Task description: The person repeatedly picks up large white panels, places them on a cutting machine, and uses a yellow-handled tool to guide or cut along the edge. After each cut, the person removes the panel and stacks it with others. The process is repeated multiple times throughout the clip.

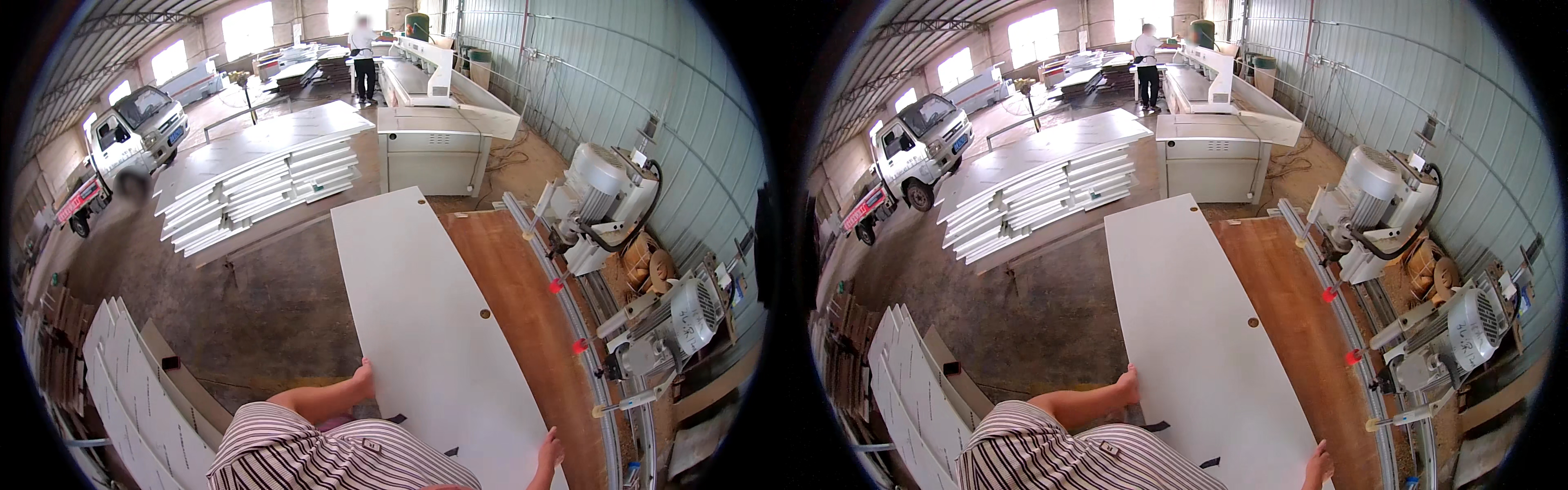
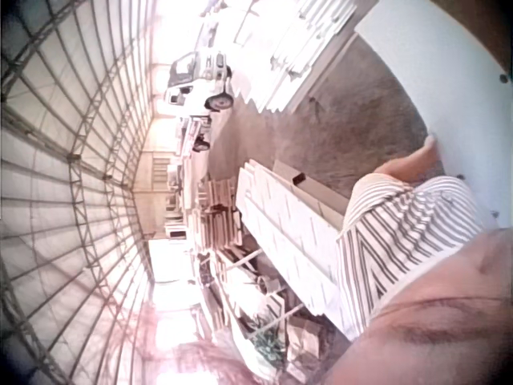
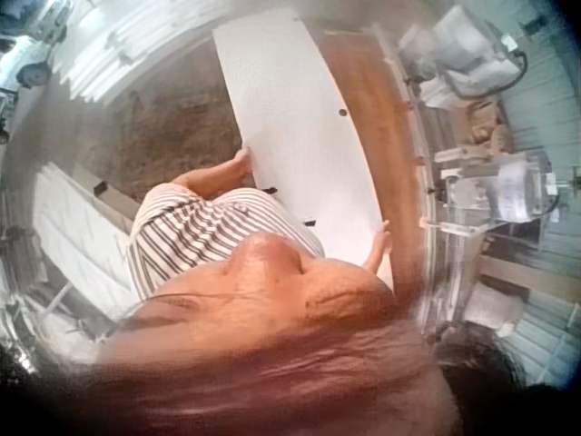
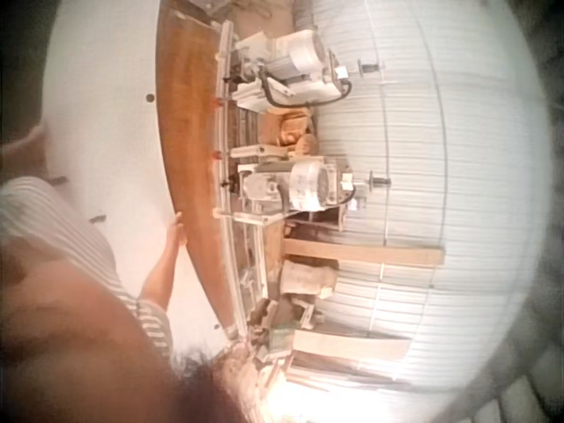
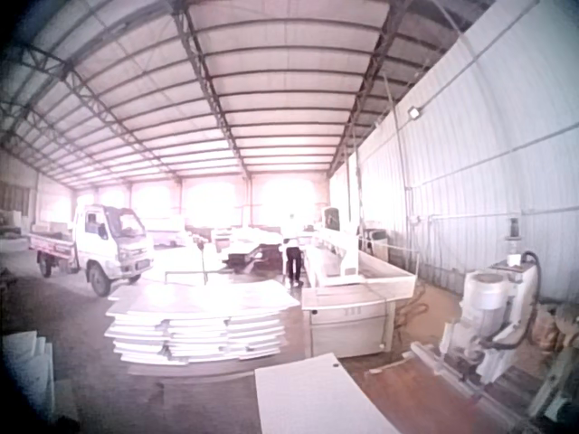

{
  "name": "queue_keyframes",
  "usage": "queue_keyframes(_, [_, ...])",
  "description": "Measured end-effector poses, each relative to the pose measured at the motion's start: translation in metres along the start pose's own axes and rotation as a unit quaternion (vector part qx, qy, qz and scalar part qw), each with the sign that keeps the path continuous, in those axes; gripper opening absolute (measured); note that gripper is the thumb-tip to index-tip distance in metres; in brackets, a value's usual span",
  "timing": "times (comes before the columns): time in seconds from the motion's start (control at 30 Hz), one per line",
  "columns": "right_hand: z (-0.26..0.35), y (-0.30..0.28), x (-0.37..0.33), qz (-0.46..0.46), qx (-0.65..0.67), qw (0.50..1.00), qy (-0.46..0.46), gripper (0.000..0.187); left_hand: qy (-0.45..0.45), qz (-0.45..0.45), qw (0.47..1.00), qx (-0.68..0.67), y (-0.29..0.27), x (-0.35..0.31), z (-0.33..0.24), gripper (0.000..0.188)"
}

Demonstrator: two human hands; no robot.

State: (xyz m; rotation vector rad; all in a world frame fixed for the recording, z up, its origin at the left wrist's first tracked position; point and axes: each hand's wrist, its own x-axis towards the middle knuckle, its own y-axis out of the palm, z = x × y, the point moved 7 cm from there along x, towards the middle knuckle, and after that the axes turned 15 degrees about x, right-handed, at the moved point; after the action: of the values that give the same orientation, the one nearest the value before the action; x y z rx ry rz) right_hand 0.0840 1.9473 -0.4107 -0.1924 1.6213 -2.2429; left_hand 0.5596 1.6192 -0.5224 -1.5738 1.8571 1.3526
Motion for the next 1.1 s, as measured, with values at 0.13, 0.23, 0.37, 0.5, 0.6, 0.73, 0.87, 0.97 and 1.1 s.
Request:
queue_keyframes(0.13, [0.048, -0.016, -0.049, -0.041, -0.005, 0.998, -0.039, 0.073, -0.032, 0.002, 0.999, -0.001, -0.044, -0.034, -0.016, 0.065])
queue_keyframes(0.23, [0.096, -0.012, -0.083, -0.07, -0.04, 0.993, -0.085, 0.071, -0.021, 0.042, 0.999, 0.011, -0.116, -0.02, -0.029, 0.066])
queue_keyframes(0.37, [0.189, 0.006, -0.156, -0.069, -0.044, 0.988, -0.128, 0.071, 0.041, 0.018, 0.996, -0.074, -0.223, -0.022, -0.067, 0.066])
queue_keyframes(0.5, [0.287, 0.021, -0.222, -0.045, -0.037, 0.973, -0.223, 0.065, 0.039, -0.017, 0.991, -0.125, -0.311, -0.067, -0.12, 0.067])
queue_keyframes(0.6, [0.369, 0.019, -0.266, -0.039, -0.04, 0.958, -0.282, 0.06, 0.076, -0.038, 0.985, -0.153, -0.372, -0.092, -0.143, 0.07])
queue_keyframes(0.73, [0.454, 0.03, -0.301, -0.022, -0.054, 0.933, -0.355, 0.055, 0.059, -0.091, 0.979, -0.17, -0.403, -0.157, -0.162, 0.074])
queue_keyframes(0.87, [0.559, 0.052, -0.346, -0.019, -0.049, 0.892, -0.449, 0.053, 0.069, 0.017, 0.979, -0.193, -0.489, -0.131, -0.149, 0.078])
queue_keyframes(0.97, [0.625, 0.076, -0.372, 0.001, -0.05, 0.861, -0.506, 0.053, 0.076, 0.504, 0.789, -0.344, -0.5, -0.162, -0.163, 0.08])
queue_keyframes(1.1, [0.701, 0.088, -0.404, 0.01, -0.019, 0.817, -0.576, 0.054, 0.095, 0.073, 0.963, -0.242, -0.559, -0.138, -0.149, 0.076])
